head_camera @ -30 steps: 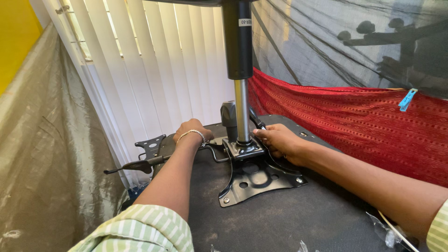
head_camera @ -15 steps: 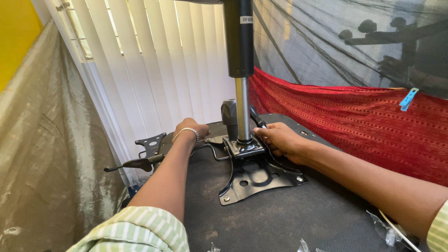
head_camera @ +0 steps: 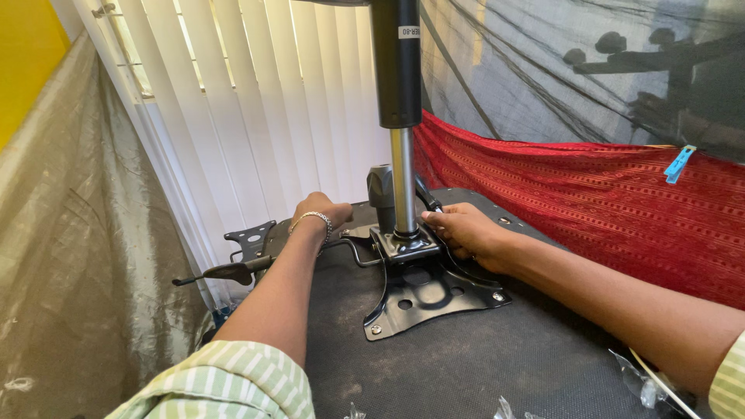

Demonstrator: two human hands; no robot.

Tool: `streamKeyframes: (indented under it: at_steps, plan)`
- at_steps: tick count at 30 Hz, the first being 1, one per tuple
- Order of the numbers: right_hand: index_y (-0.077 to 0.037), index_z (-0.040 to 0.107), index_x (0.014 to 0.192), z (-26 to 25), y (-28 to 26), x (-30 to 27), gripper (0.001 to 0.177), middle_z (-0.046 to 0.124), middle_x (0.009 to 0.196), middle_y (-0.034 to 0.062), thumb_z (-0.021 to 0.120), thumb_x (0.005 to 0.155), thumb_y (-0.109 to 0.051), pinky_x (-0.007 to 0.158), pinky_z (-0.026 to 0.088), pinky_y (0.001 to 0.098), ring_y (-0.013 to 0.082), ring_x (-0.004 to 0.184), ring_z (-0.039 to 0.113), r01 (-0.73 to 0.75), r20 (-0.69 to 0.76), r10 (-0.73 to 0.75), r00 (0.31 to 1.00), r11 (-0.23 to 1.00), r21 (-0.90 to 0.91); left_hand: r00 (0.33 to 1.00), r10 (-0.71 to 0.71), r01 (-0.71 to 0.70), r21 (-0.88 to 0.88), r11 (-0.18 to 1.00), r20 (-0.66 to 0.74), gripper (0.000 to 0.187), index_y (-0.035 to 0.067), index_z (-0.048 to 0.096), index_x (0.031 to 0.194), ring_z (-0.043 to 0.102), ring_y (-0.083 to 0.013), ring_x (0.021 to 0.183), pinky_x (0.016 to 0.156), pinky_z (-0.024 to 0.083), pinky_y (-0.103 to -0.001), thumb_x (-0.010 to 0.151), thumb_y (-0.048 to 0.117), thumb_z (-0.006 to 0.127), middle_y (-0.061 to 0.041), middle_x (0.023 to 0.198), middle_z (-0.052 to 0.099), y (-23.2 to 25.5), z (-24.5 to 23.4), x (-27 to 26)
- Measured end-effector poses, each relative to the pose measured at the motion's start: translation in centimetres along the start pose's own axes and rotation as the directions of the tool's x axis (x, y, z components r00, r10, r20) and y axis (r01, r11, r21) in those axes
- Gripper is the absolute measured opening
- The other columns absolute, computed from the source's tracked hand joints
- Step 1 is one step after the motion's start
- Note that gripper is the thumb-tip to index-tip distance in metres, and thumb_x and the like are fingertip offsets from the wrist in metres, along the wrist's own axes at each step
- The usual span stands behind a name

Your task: The person uses a screwdriver to tighten screws on the underside of an office chair seat, then attaches a black plastic backrest support to the seat. The chair base with wheels is visible nearby.

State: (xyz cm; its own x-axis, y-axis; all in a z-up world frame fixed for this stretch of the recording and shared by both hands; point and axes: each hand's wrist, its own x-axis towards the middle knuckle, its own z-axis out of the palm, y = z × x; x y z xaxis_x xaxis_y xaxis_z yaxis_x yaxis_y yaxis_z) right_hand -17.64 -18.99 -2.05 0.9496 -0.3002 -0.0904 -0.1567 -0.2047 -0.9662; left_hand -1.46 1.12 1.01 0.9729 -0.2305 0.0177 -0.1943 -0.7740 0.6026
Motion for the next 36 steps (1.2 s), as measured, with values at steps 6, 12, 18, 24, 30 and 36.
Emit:
streamKeyframes:
  at_steps: [6,12,18,24,30,36]
  plan:
    - [-0.018,0.050,0.075,-0.8,-0.3,0.1,0.044,0.033,0.057,-0.0090,0.056,0.095,-0.057,0.038,0.015,0.0216,0.0042,0.043,0.021,-0.083,0.061,0.068,0.996,0.953,0.290,1.000,0.026,-0.026,0.110,0.994,0.003,0.044,0.005,0.074,0.115,0.068,-0.0308,0.118,0.098,0.055,-0.040,0.076,0.023,0.082,-0.017,0.125,0.071,-0.2,1.0,1.0]
    - [-0.016,0.049,0.073,-1.4,-0.6,-0.8,0.048,0.045,0.064,-0.0032,0.059,0.093,-0.059,0.055,0.041,0.0271,0.0111,0.058,0.045,0.083,0.104,-0.176,0.979,0.806,0.586,0.986,0.167,-0.167,-0.042,0.985,-0.014,0.035,0.002,0.080,0.102,0.071,-0.0316,0.111,0.096,0.055,-0.038,0.074,0.024,0.080,-0.020,0.113,0.075,-1.2,1.9,3.5]
    - [-0.010,0.056,0.081,-2.8,-1.1,-0.7,0.037,0.053,0.077,-0.0001,0.054,0.094,-0.044,0.081,0.056,0.0424,0.0144,0.077,0.057,0.181,0.019,-0.243,0.970,0.770,0.612,0.911,0.264,-0.381,-0.402,0.833,-0.316,0.031,0.002,0.083,0.094,0.066,-0.0250,0.077,0.075,0.051,-0.037,0.080,0.016,0.058,-0.018,0.085,0.074,-1.1,1.3,3.2]
    - [-0.015,0.063,0.120,-3.8,-1.9,-1.2,0.022,0.041,0.077,-0.0031,0.056,0.104,-0.029,0.060,0.047,0.0355,0.0107,0.062,0.043,0.335,-0.050,-0.334,0.941,0.901,0.278,0.979,0.189,-0.075,-0.997,0.011,-0.072,0.033,-0.002,0.053,0.106,0.031,-0.0112,0.045,0.041,0.025,-0.029,0.077,-0.001,0.036,-0.007,0.065,0.047,0.2,-1.5,2.2]
    - [-0.011,0.072,0.117,-2.3,-4.6,-3.9,0.027,0.065,0.087,0.0077,0.070,0.091,-0.019,0.063,0.065,0.0353,0.0174,0.072,0.069,0.247,-0.217,-0.305,0.927,0.934,-0.258,0.945,0.204,0.291,-0.943,-0.164,0.256,0.029,-0.007,0.048,0.104,0.038,-0.0109,0.052,0.046,0.033,-0.025,0.079,-0.010,0.034,-0.019,0.084,0.058,0.6,-2.3,-1.9]
    - [-0.003,0.080,0.094,-1.9,-5.6,-6.3,0.030,0.076,0.105,0.0120,0.068,0.103,-0.029,0.075,0.050,0.0285,0.0155,0.086,0.067,0.470,-0.020,-0.761,0.648,0.421,-0.776,0.930,0.125,0.302,-0.913,0.274,0.346,0.013,-0.001,0.053,0.092,0.039,-0.0139,0.052,0.048,0.038,-0.031,0.081,0.004,0.048,-0.009,0.071,0.049,0.1,-2.9,-7.0]
